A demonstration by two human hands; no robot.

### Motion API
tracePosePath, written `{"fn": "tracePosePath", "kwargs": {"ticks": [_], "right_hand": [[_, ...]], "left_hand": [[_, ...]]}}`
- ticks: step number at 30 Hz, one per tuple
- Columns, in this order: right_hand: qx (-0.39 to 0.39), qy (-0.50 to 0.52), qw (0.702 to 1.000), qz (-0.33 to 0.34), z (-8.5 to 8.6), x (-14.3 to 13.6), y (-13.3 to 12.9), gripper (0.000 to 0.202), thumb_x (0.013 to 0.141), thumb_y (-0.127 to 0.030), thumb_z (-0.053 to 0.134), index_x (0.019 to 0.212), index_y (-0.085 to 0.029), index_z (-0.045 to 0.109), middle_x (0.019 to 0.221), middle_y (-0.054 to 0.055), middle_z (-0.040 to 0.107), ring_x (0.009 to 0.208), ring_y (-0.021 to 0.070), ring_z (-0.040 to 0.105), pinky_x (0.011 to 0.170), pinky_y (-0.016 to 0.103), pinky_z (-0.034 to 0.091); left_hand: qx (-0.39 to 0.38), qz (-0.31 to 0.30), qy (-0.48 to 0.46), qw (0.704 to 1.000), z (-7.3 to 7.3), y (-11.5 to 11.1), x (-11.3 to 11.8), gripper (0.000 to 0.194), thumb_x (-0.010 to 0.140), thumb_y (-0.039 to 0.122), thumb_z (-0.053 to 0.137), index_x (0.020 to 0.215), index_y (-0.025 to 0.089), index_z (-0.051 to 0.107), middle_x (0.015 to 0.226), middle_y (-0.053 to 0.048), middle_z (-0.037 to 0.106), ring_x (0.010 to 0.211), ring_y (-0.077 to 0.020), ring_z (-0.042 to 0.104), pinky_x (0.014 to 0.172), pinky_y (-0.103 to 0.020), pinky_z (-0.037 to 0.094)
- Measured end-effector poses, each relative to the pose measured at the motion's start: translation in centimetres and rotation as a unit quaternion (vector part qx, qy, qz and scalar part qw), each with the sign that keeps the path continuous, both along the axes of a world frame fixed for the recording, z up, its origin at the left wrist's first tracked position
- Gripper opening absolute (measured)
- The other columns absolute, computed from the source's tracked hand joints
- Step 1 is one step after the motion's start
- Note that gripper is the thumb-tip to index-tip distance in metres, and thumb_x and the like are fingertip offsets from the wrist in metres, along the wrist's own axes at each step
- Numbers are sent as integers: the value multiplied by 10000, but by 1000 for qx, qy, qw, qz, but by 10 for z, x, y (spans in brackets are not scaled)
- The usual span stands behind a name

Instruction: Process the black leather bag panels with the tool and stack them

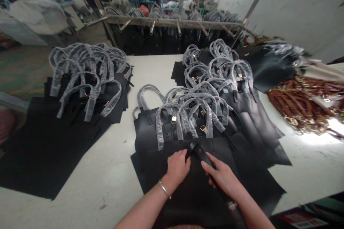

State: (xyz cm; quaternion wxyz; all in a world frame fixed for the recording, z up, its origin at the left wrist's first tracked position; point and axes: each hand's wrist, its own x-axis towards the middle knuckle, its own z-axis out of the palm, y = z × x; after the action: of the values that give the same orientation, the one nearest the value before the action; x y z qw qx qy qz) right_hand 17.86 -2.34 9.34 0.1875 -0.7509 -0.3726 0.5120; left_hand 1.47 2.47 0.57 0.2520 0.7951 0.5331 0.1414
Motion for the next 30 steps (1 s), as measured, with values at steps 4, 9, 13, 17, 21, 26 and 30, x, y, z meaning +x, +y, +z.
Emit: {"fn": "tracePosePath", "kwargs": {"ticks": [4,9,13,17,21,26,30], "right_hand": [[-17,22,1000,0,0,6,-5,613,838,-455,519,1375,-169,449,645,-31,580,451,128,594,379,220,470],[-20,40,999,-11,1,5,2,571,839,-434,527,1356,-198,472,628,-45,560,418,109,565,359,206,447],[-9,28,1000,-10,0,2,7,607,840,-426,529,1383,-169,441,633,-38,562,422,110,569,368,209,452],[-25,22,999,8,-6,2,2,639,843,-444,515,1402,-153,412,648,-27,579,437,123,586,376,221,461],[14,-15,1000,20,-7,-4,7,646,842,-433,521,1412,-151,409,540,-47,560,454,143,589,415,230,477],[21,53,995,81,-4,-13,-3,609,844,-433,538,1398,-201,440,558,-49,581,443,124,583,425,216,466],[-20,98,991,91,-11,-23,-5,607,829,-407,556,1385,-186,454,640,-34,583,400,98,557,369,200,427]], "left_hand": [[36,-51,35,997,14,19,-5,164,894,274,494,909,209,644,942,-67,611,941,-222,556,771,-326,493],[-60,-90,37,993,19,48,-9,306,931,382,435,843,204,668,898,-50,618,872,-189,589,763,-291,458],[-146,-125,41,981,21,80,-14,293,911,411,445,871,201,646,807,-30,658,792,-189,620,678,-267,439],[-173,-146,44,973,17,105,-18,200,853,368,533,944,213,621,750,10,664,682,-151,614,594,-222,409],[-184,-165,68,967,11,120,-12,137,756,306,630,859,215,636,779,1,673,686,-156,616,575,-220,390],[-189,-190,93,959,17,133,-1,117,630,267,707,682,200,626,683,-14,653,693,-198,618,592,-249,394],[-214,-201,78,953,21,133,-4,70,667,247,671,693,201,625,552,19,603,567,-153,587,558,-228,389]]}}
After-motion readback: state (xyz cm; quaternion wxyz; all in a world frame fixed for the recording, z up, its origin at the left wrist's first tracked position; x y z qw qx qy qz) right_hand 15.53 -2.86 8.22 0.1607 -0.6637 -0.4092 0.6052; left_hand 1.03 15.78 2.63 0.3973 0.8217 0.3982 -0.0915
